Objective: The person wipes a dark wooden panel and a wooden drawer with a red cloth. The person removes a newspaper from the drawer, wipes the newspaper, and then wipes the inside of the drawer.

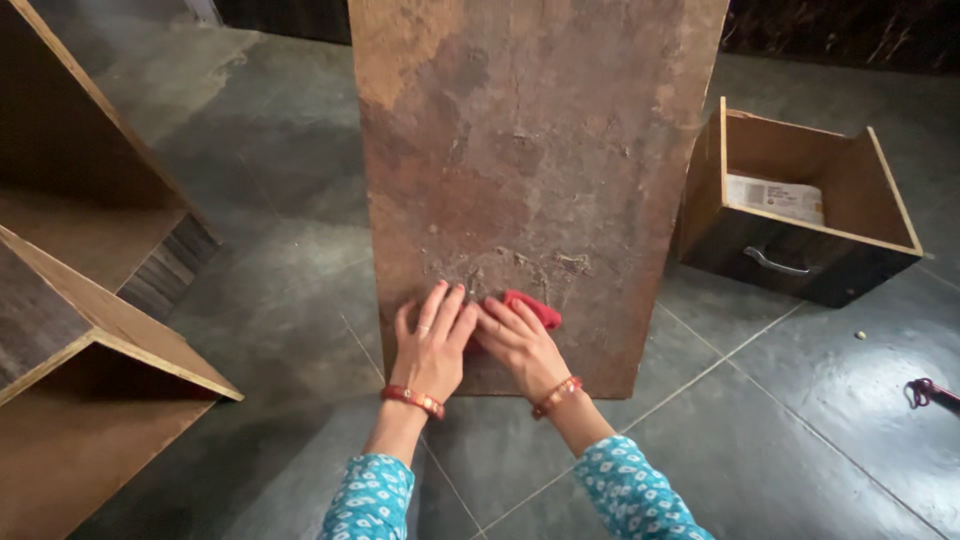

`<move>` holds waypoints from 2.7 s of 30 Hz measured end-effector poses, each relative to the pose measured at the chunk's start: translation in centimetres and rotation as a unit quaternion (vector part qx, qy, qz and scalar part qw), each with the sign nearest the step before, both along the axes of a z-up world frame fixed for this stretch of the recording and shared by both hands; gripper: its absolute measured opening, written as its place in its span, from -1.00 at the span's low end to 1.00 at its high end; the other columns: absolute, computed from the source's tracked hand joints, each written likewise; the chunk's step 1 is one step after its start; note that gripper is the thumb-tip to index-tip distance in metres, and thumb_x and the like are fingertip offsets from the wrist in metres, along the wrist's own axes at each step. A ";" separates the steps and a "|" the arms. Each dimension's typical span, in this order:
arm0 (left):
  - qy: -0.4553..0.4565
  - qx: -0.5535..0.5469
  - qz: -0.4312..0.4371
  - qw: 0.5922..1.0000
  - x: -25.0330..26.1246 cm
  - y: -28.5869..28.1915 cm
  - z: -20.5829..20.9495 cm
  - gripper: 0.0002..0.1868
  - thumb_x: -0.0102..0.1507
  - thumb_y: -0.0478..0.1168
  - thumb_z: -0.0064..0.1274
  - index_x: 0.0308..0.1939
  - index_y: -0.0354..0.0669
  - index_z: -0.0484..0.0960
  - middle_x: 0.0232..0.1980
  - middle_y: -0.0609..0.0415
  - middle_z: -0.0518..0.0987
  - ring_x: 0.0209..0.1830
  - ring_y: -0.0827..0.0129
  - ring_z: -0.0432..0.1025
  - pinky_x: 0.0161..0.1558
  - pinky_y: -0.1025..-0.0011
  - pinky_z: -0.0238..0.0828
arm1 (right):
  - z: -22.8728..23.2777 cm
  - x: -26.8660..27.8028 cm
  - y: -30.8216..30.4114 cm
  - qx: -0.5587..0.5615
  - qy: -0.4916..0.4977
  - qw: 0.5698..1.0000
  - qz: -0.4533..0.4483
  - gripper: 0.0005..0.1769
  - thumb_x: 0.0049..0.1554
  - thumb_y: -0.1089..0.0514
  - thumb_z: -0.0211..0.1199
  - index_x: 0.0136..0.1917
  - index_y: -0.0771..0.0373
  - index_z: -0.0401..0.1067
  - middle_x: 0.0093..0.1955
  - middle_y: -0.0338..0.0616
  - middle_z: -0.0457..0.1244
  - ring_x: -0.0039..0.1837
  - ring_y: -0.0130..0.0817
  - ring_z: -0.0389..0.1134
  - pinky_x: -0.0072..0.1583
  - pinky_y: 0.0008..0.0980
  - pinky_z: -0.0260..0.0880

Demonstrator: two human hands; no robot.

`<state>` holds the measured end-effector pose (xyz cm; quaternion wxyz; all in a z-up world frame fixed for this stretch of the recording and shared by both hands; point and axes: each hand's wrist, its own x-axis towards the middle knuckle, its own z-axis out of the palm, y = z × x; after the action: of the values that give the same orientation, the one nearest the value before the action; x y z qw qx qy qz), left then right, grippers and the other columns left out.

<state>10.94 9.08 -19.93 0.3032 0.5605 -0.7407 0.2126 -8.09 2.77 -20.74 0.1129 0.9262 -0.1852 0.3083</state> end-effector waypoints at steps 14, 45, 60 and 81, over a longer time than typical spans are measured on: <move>-0.075 0.094 -0.058 0.991 1.8 2.0 2.4 -0.42 0.03 -0.20 0.15 0.16 -0.10 0.54 0.44 0.01 0.33 0.57 0.19 0.02 0.38 -0.18 -0.07 | 4.7 -10.5 -4.3 0.091 0.052 0.993 0.061 -0.52 0.05 0.24 0.20 0.26 0.23 0.50 0.40 0.05 0.25 0.45 -0.01 0.18 0.44 0.01 0.10; -0.089 0.055 -0.004 0.995 -10.4 -6.2 3.5 -0.33 0.21 -0.16 0.06 0.45 0.14 0.37 0.58 0.14 0.12 0.58 0.21 -0.01 0.39 -0.18 -0.01 | 9.6 -11.2 -4.1 0.000 -0.130 0.977 -0.171 -0.36 0.01 0.46 0.14 0.39 0.35 0.38 0.52 -0.05 0.18 0.50 -0.03 0.21 0.55 -0.12 0.17; -0.129 0.040 0.008 0.991 -8.9 -3.9 2.7 -0.33 0.15 -0.24 -0.03 0.40 0.16 0.42 0.58 0.21 0.17 0.58 0.28 -0.01 0.38 -0.12 -0.03 | 5.1 -8.6 -0.4 0.030 -0.325 0.891 -0.314 -0.42 0.15 0.45 0.04 0.43 0.27 0.40 0.52 -0.07 0.20 0.51 -0.06 0.26 0.49 -0.19 0.24; -0.155 0.129 -0.081 0.976 -7.5 -1.3 3.6 -0.19 0.03 -0.23 0.13 0.41 0.10 0.39 0.61 0.14 0.08 0.59 0.23 -0.03 0.33 -0.09 0.06 | -7.5 -4.8 2.8 0.186 -0.542 0.649 -0.501 -0.42 0.19 0.36 0.13 0.49 0.26 0.29 0.57 0.10 0.14 0.51 0.05 0.20 0.45 -0.15 0.17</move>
<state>3.41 7.80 -16.34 0.1258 0.4936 -0.8427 0.1741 -12.87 5.59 -28.28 -0.0447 0.3624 -0.7026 0.6107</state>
